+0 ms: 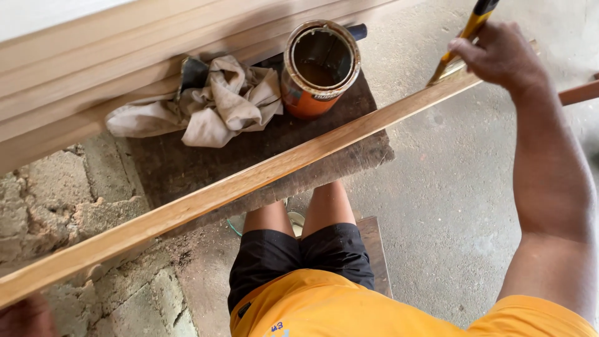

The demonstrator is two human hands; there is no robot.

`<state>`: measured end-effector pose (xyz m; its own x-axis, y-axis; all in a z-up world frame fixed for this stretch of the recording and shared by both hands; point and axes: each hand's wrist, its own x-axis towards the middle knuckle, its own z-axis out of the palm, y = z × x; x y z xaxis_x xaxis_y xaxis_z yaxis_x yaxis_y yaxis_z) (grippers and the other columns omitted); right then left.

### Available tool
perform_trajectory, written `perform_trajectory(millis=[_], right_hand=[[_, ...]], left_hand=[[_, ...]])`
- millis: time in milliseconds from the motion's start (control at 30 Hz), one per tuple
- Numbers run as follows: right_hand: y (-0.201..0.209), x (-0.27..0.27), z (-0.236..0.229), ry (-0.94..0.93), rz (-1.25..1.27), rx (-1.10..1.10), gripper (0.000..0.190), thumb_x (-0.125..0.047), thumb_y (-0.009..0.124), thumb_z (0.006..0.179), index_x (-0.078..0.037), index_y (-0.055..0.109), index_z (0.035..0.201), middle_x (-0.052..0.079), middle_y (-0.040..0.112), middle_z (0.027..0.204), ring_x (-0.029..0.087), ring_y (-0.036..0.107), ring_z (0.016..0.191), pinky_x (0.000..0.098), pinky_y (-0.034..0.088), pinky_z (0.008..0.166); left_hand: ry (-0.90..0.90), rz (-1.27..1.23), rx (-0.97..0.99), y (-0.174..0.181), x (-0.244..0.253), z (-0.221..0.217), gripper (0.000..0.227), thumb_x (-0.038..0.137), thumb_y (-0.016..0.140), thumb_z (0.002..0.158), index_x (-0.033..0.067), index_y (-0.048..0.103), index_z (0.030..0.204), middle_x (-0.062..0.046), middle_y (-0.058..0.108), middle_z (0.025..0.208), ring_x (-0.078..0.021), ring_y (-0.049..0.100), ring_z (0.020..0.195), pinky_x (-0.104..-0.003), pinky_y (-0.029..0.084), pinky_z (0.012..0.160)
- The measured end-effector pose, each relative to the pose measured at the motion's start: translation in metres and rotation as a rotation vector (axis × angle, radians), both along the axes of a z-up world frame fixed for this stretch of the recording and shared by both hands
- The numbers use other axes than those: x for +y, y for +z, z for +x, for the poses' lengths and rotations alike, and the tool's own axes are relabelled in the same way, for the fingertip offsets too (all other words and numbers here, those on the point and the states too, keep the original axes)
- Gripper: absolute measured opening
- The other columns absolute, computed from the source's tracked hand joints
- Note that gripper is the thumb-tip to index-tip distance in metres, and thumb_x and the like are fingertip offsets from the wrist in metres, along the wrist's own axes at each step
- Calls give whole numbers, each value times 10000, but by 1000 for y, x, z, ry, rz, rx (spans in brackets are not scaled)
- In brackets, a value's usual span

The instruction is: The person applies a dark stain to a long wooden plank using a paintbrush, repeatedly dipping the brush into a can of stain. After coating the plank, they wipe the surface with a cloth to remove excess stain and smooth the finish.

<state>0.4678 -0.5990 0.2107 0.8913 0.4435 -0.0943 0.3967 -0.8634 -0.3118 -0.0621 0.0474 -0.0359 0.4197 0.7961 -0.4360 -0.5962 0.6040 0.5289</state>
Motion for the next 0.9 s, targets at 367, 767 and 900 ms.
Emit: perform_trajectory(millis=[367,767,900], right_hand=[[-3,14,-9,38,252,-28,199,-102,486,1007,52,583,927,120,563,680,167,546,571,265,449,500],[-3,85,-73,195,108,-58,174,-61,488,950,97,554,925,176,562,620,215,555,488,294,461,436],[-3,107,-94,225,105,-134,238,-128,495,943,68,556,822,143,543,548,248,545,492,350,387,447]], left_hand=[[88,97,82,124,-98,73,289,121,598,690,-28,616,937,-132,660,997,-239,648,1020,-358,575,851],[166,2,185,166,-122,95,543,267,732,394,-47,606,818,-150,630,776,-263,653,791,-393,585,686],[113,-20,22,165,-119,88,533,170,708,496,-69,611,962,-168,640,850,-306,635,833,-457,562,700]])
